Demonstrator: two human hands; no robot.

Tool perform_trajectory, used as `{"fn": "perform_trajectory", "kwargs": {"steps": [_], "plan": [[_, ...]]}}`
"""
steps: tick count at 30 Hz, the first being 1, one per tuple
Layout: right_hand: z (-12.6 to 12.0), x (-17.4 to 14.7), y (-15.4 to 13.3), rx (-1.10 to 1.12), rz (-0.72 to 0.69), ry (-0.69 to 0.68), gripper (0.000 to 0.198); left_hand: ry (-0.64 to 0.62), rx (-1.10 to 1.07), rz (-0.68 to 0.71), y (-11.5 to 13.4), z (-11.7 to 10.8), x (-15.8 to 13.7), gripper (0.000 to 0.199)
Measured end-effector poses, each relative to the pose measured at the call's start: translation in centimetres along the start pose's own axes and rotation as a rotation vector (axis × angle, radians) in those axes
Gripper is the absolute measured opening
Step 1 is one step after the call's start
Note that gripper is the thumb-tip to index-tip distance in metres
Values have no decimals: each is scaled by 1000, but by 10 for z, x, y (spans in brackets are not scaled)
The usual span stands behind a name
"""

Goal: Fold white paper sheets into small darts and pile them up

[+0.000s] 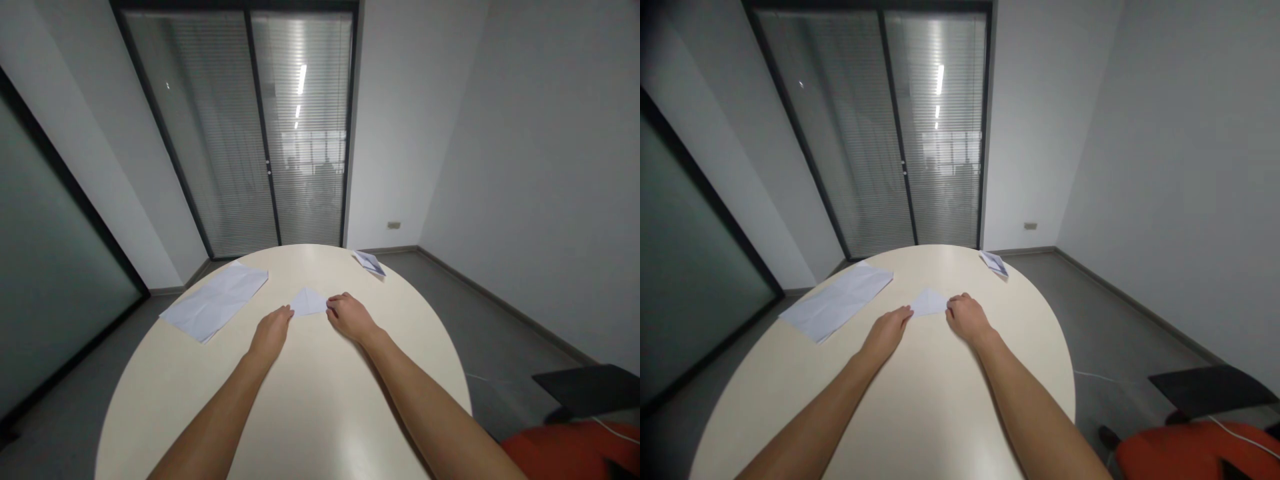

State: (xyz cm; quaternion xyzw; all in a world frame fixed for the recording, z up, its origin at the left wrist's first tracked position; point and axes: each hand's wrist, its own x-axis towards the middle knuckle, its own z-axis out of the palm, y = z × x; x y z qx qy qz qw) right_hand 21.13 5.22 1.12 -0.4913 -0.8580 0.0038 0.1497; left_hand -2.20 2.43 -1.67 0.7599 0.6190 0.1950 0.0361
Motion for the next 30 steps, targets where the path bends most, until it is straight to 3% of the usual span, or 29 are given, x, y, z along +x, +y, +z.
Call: {"fn": "perform_trajectory", "kwargs": {"steps": [10,22,30], "plan": [[-3,5,-8,-125,140,-66,29,-6,37,31,-1,-1,0,33],[-5,2,-12,-103,44,-88,28,-18,93,56,13,-10,-2,28],[-9,3,-11,-149,167,-86,35,-11,102,56,8,-4,-1,29]]}}
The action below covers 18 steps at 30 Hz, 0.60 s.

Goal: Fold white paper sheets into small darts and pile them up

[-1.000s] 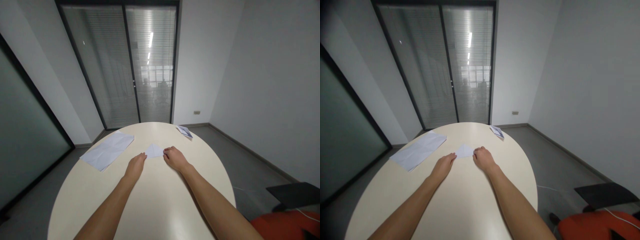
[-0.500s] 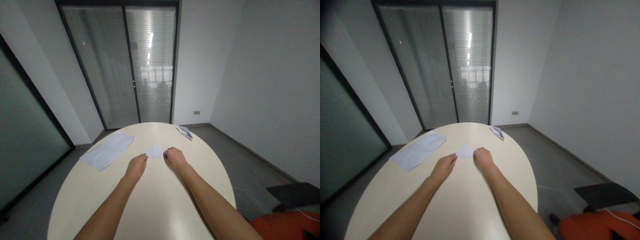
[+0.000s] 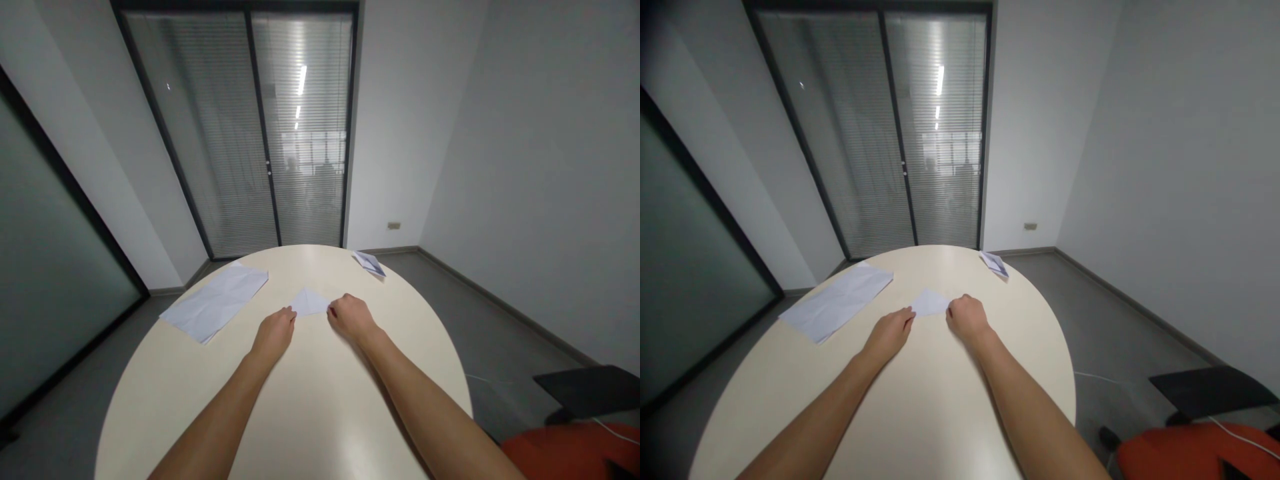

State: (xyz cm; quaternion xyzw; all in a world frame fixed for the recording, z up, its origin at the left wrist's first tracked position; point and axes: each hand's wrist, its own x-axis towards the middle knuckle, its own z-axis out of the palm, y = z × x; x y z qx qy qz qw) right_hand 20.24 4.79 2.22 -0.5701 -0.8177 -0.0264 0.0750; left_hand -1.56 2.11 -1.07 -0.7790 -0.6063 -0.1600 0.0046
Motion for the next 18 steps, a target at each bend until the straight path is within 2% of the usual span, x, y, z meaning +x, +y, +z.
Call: {"fn": "perform_trajectory", "kwargs": {"steps": [4,10,18], "plan": [[2,0,1,2,5,11,35,4,-1,-5,-1,2,0,29],[3,-2,1,35,-69,17,28,8,-7,1,0,1,1,29],[3,0,6,44,-37,9,29,25,-44,8,-9,5,2,30]]}}
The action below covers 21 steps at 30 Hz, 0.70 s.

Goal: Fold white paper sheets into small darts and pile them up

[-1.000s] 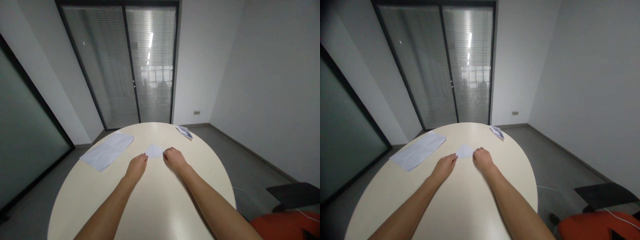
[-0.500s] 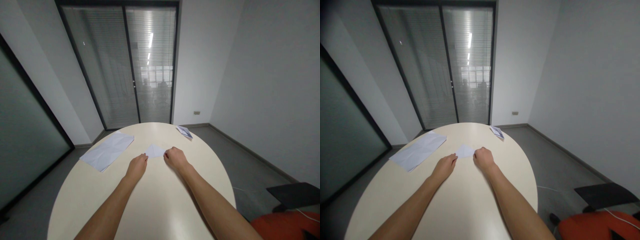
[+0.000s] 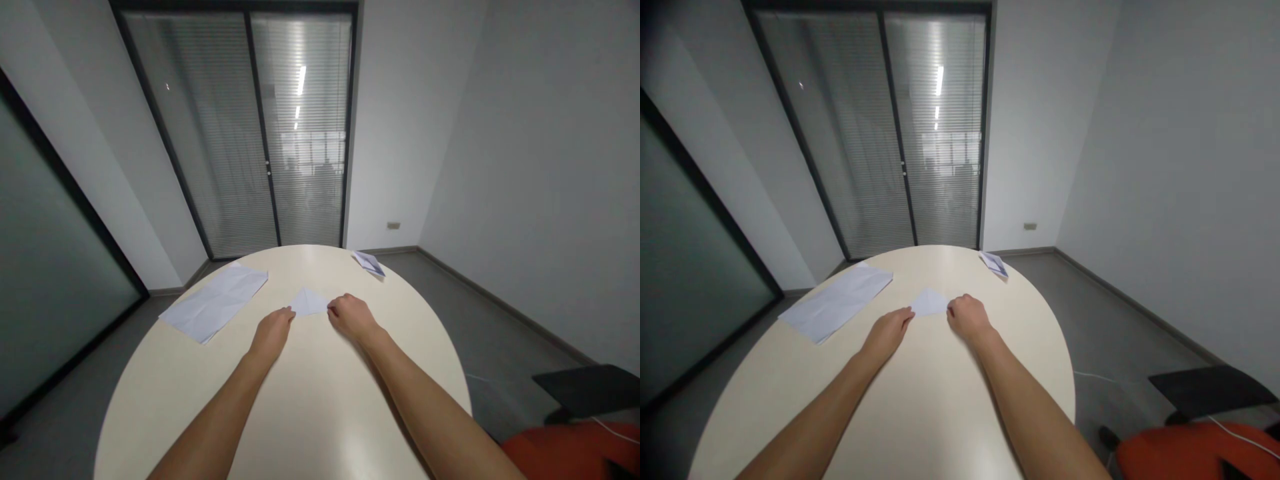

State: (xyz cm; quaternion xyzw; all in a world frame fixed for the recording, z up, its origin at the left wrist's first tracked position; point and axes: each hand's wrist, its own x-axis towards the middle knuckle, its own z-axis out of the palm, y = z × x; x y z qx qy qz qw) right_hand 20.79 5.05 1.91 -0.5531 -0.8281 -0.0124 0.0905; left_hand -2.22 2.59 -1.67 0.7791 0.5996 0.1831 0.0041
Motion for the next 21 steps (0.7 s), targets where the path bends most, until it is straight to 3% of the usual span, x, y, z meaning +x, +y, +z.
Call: {"fn": "perform_trajectory", "kwargs": {"steps": [21], "plan": [[3,-1,6,58,-44,28,26,46,-70,-7,-5,-7,0,24]]}}
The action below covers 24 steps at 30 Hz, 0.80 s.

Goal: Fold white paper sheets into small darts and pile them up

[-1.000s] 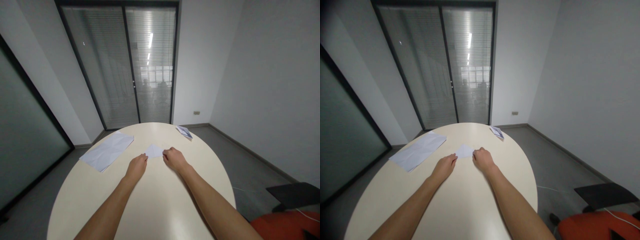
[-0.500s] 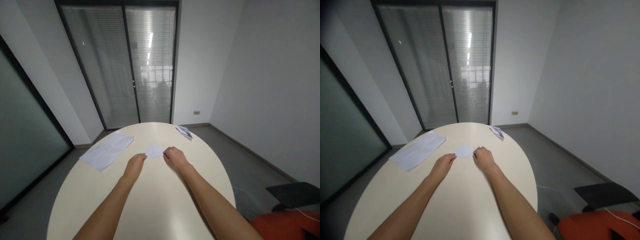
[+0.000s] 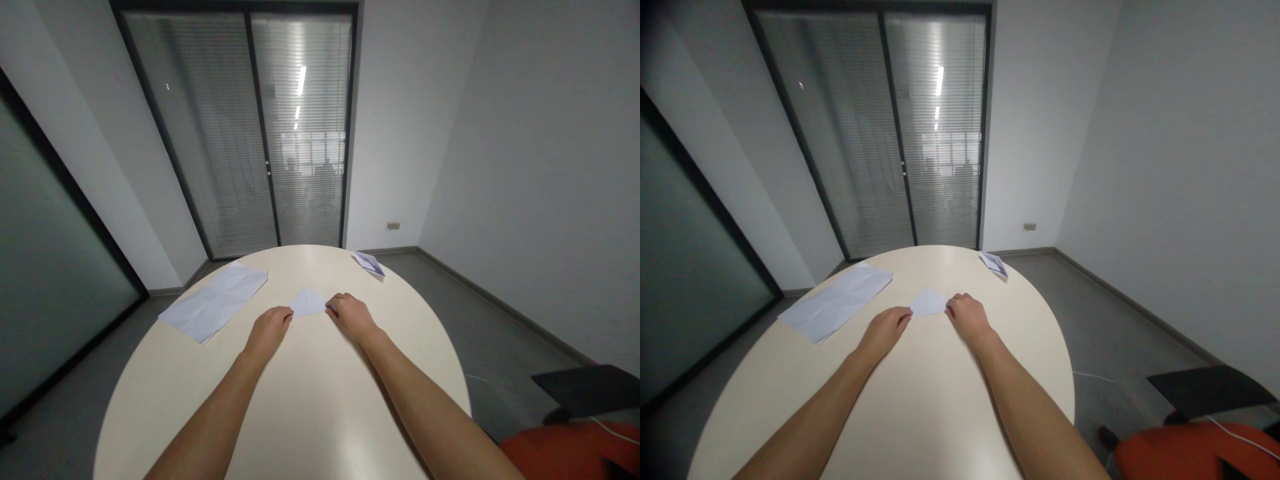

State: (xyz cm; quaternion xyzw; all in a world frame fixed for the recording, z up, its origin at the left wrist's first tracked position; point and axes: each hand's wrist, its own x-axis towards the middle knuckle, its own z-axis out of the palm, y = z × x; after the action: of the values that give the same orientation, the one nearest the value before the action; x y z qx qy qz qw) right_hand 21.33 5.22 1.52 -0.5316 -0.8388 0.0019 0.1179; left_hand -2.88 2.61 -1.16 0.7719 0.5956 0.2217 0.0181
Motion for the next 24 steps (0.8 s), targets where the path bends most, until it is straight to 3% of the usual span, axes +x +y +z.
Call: {"fn": "perform_trajectory", "kwargs": {"steps": [24], "plan": [[0,-2,-1,-18,-27,12,29,-33,63,-16,4,-3,-1,29]]}}
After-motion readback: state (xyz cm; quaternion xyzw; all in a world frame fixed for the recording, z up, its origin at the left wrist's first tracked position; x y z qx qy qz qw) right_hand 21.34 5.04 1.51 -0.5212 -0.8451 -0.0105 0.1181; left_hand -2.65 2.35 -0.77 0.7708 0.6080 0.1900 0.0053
